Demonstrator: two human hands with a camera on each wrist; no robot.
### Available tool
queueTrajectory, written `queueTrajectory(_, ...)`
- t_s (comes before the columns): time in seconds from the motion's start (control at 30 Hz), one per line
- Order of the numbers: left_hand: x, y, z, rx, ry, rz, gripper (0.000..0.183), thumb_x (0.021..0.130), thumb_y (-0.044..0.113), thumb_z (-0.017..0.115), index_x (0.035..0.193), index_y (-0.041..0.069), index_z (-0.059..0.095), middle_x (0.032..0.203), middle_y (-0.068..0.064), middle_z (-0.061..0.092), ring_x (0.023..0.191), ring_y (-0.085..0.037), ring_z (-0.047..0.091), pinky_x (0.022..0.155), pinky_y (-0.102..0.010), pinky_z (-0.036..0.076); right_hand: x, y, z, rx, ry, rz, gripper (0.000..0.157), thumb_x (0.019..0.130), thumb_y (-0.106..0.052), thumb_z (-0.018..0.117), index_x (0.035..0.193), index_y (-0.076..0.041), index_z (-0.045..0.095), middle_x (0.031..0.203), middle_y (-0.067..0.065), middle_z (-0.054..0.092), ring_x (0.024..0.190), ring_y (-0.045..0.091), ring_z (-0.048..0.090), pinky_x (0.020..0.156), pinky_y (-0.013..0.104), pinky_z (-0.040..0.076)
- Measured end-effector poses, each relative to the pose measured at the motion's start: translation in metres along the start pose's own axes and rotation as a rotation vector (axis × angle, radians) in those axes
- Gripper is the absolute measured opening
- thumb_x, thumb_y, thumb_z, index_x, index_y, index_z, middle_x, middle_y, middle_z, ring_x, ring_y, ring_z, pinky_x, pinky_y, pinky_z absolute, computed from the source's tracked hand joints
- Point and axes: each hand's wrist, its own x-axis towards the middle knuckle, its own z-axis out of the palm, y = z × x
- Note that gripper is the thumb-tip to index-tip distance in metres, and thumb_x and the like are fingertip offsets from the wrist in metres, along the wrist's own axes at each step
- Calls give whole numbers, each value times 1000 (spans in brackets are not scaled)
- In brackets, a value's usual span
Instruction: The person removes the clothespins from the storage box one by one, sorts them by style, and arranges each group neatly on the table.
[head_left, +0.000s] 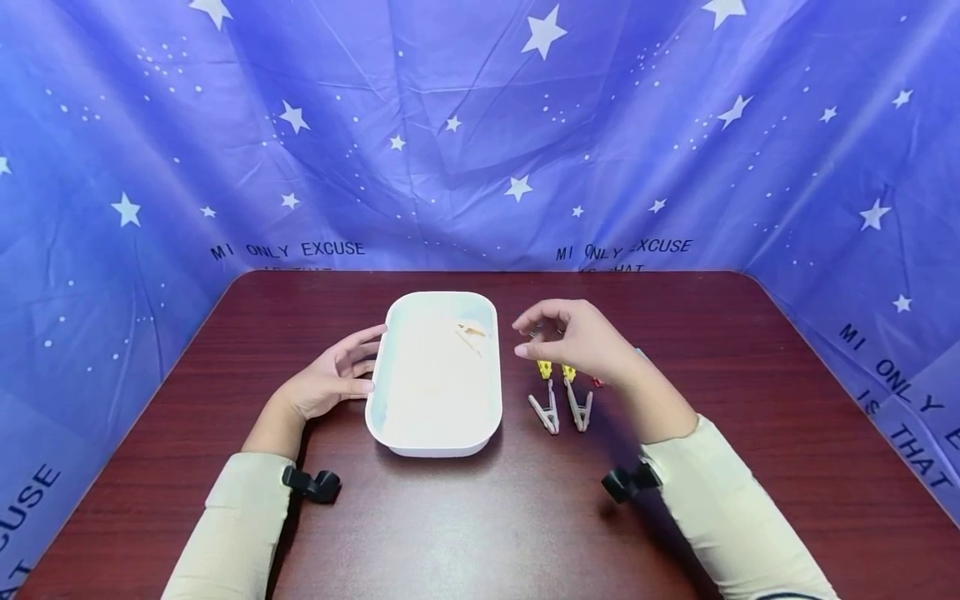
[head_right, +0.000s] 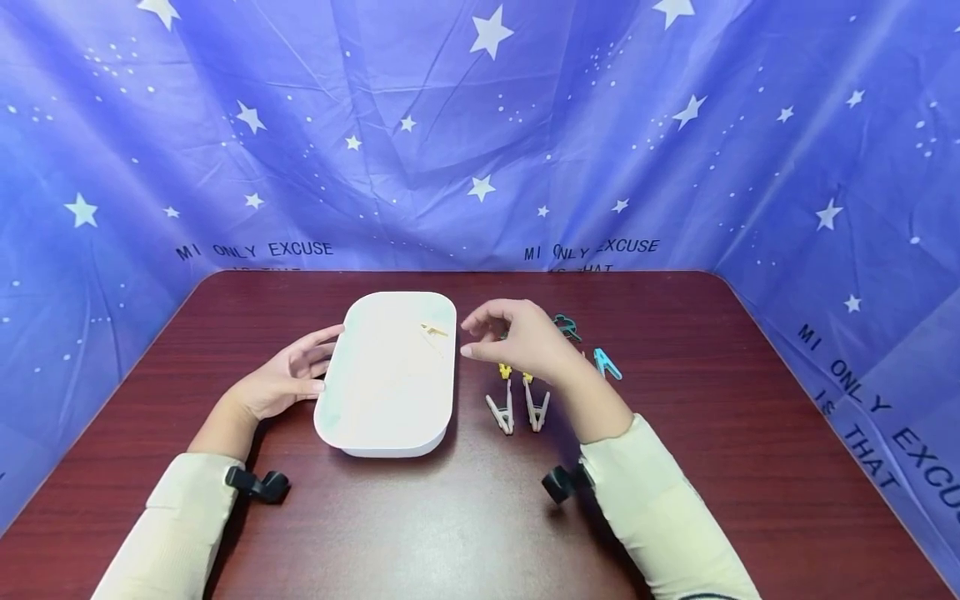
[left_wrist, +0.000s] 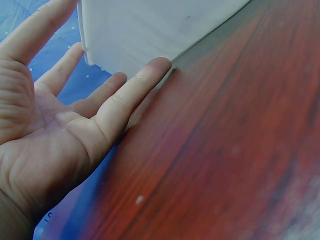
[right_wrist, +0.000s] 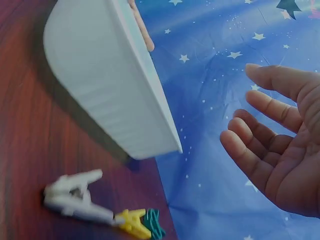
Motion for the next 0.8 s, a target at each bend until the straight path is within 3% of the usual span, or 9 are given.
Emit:
queueTrajectory(0.2,0,1,1,-3,4,-5,88,83,-11,68,155,9,21,148,-16,33,125,-25,49,90,-42,52,27,-11,10,15,3,15,31,80,-14,80,108,-5,71,91,5,69,83,19,63,68,31,51)
queueTrajectory(0.6,1,-1,-1,-3,-14,11,86,84,-12,65,155,8,21,151,-22,29,127,-27,47,91,-41,51,82,-14,34,0,-21,71,30,83,-15,78,111,-7,71,111,11,66,101,21,60,86,36,50)
queueTrajectory(0.8,1,1,0,1,-7,3,88,84,-9,68,155,9,21,150,-24,27,124,-27,50,89,-42,53,107,-8,47,66,-84,187,34,86,-14,75,117,-3,68,115,11,64,104,22,59,83,37,54)
